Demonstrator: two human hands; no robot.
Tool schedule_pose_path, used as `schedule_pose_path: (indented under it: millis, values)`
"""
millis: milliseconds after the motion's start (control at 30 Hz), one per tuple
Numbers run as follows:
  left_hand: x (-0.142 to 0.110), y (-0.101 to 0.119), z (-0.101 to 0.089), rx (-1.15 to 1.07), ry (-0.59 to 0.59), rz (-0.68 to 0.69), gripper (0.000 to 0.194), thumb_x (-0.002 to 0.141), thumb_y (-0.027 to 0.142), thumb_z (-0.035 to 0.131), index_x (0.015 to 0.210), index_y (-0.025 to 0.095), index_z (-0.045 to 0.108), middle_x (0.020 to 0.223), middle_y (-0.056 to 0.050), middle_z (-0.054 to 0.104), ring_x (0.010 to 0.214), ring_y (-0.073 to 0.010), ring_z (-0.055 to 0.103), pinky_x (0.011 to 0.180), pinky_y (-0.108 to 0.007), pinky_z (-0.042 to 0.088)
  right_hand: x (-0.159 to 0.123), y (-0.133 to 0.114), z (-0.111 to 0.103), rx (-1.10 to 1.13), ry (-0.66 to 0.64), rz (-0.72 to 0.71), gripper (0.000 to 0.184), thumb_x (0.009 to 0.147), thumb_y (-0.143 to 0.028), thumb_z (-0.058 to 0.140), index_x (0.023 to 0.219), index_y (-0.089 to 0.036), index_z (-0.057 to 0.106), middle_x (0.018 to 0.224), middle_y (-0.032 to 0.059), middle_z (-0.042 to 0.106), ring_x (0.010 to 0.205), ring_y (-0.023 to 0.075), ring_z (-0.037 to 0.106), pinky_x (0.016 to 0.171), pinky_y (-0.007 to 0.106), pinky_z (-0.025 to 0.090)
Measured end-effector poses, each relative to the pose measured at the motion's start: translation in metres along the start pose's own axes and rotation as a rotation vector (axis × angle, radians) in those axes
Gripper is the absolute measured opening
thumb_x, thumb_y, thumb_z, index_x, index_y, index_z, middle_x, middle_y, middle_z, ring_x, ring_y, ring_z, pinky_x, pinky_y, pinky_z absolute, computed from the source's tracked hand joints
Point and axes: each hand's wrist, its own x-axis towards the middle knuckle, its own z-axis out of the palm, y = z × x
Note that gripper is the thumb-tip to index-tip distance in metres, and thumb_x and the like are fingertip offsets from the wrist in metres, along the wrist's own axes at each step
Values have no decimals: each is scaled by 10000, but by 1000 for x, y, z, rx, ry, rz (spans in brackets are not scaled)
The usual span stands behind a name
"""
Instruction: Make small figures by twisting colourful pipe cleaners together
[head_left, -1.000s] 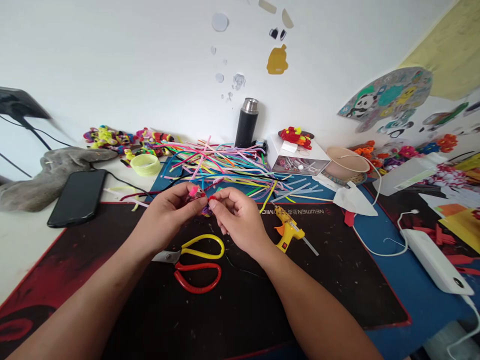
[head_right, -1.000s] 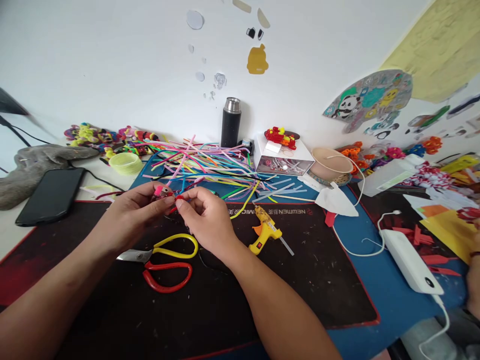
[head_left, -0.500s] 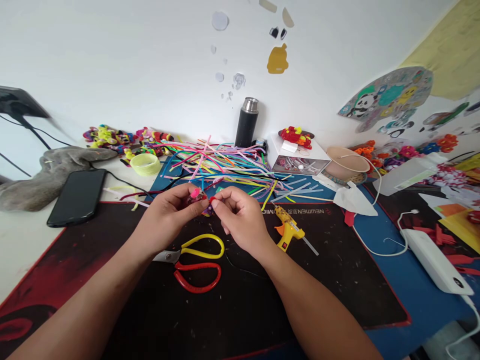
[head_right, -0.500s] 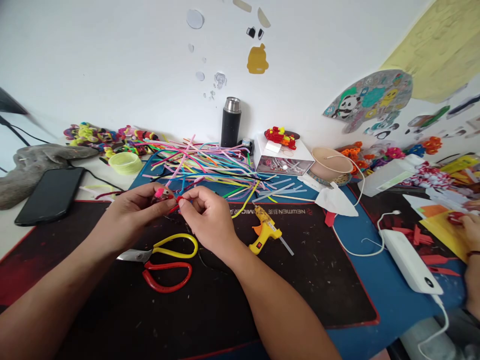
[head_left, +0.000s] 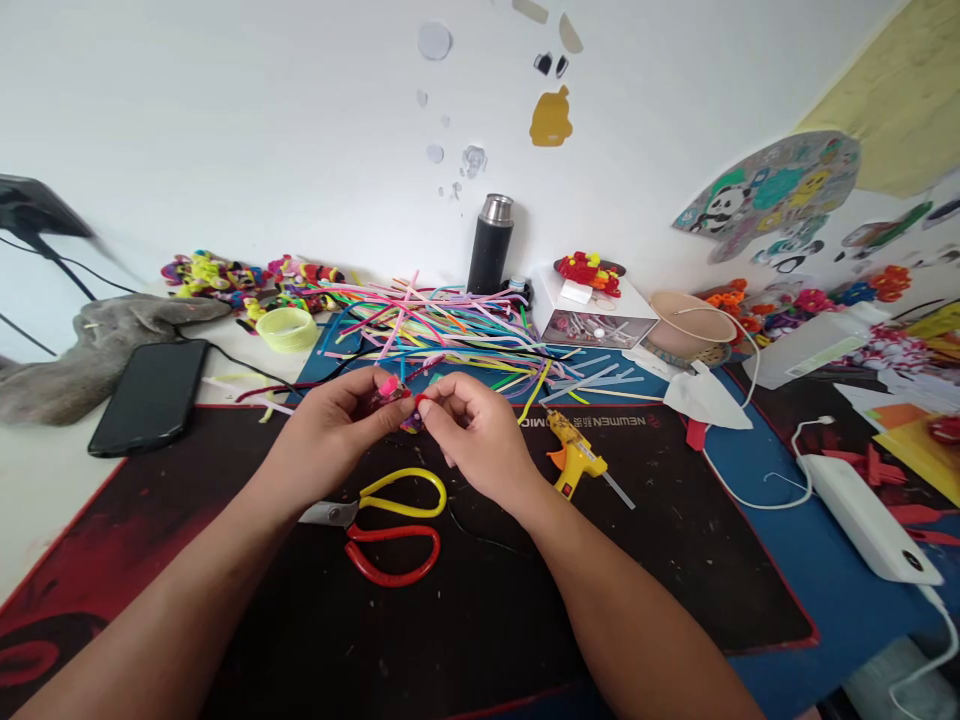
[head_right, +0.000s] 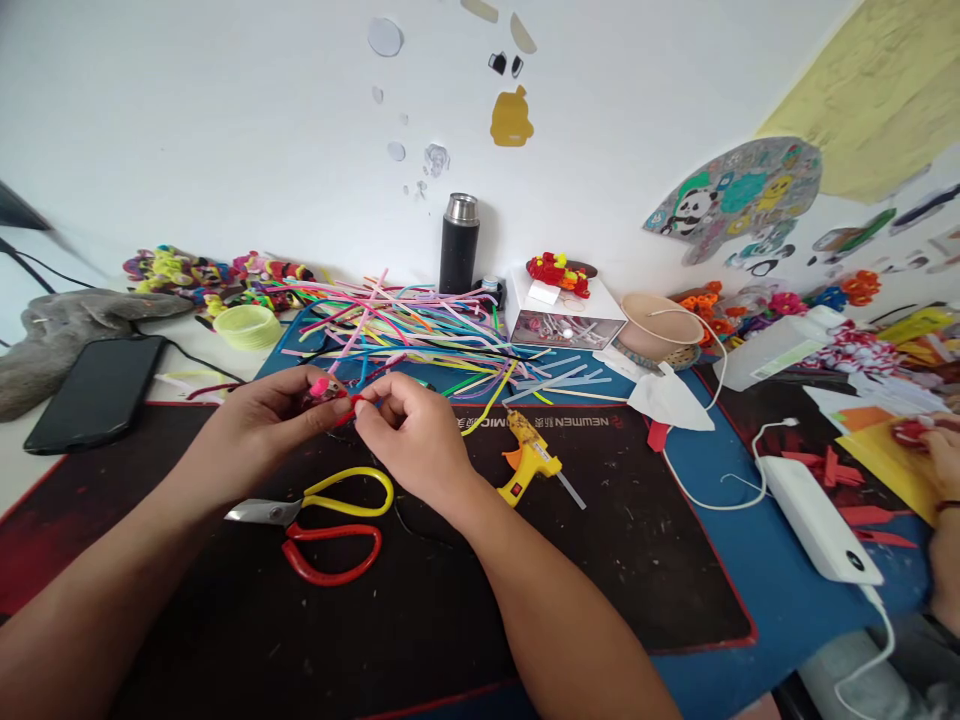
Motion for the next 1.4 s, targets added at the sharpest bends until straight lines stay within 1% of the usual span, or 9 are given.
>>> schedule_pose_path:
  millis: [167, 300, 400, 567, 733, 867, 1000, 1200, 1400]
  values:
    - [0, -6, 2, -130, 6, -72, 352, 851, 510, 843, 845, 201, 675, 731, 27, 579, 606, -120, 477, 563, -236, 403, 0, -1, 2, 167, -35, 51, 172, 987, -401, 654, 956, -235, 618, 637, -70, 555, 473, 99, 499, 467, 229, 390]
    - [1, -10, 0, -179, -23, -99, 330, 860, 497, 849, 927, 202, 716, 796, 11, 624, 629, -117, 506, 551, -219, 387, 0, -1, 2, 197, -19, 57, 166, 978, -381, 669, 935, -231, 610, 635, -78, 554, 457, 90, 497, 451, 219, 403]
    - [2, -10, -3, -213, 0, -121, 349, 851, 511, 853, 976, 210, 729, 799, 5, 637, 633, -130, 532, 554, -231, 402, 1, 0, 1, 196, -20, 53, 158, 983, -363, 662, 919, -228, 612, 622, -82, 544, 450, 89, 494, 438, 217, 390]
    - [2, -8, -7, -181, 29, -94, 374, 833, 525, 867, 813, 197, 690, 723, 19, 609, 614, -129, 516, 562, -240, 411, 1, -2, 0, 154, -15, 65, 168, 977, -375, 665, 911, -228, 616, 630, -74, 552, 461, 92, 501, 454, 224, 386]
    - [3, -9, -9, -127, 3, -84, 377, 828, 543, 864, 889, 189, 750, 797, -7, 674, 694, -157, 575, 628, -256, 466, 1, -2, 1, 113, -3, 57, 178, 966, -392, 669, 914, -227, 626, 631, -67, 553, 483, 104, 506, 468, 230, 382]
    - [3, -10, -11, -89, 4, -89, 371, 839, 545, 855, 838, 191, 744, 744, 6, 649, 644, -136, 534, 590, -239, 431, 1, 0, 1, 86, -6, 44, 166, 967, -387, 672, 918, -232, 638, 631, -65, 552, 486, 106, 502, 469, 232, 380]
    - [3, -8, -10, -41, -32, -78, 357, 855, 545, 836, 842, 196, 762, 770, -8, 676, 687, -155, 565, 623, -251, 454, 0, 1, 1, 106, -9, 38, 166, 980, -386, 671, 930, -231, 640, 629, -68, 548, 480, 103, 503, 465, 230, 373]
    - [2, -1, -5, -241, 29, -179, 369, 800, 510, 883, 739, 190, 710, 664, 32, 589, 573, -101, 402, 524, -245, 323, 0, -3, 1, 142, -31, 50, 180, 977, -394, 688, 927, -226, 649, 621, -71, 545, 457, 92, 494, 448, 227, 377]
    - [1, -2, -9, -159, -17, -137, 367, 909, 516, 802, 767, 188, 714, 688, 46, 598, 602, -98, 434, 555, -243, 333, 2, -5, -2, 292, -71, 60, 207, 962, -407, 715, 1031, -224, 648, 665, -78, 565, 445, 79, 495, 430, 218, 401]
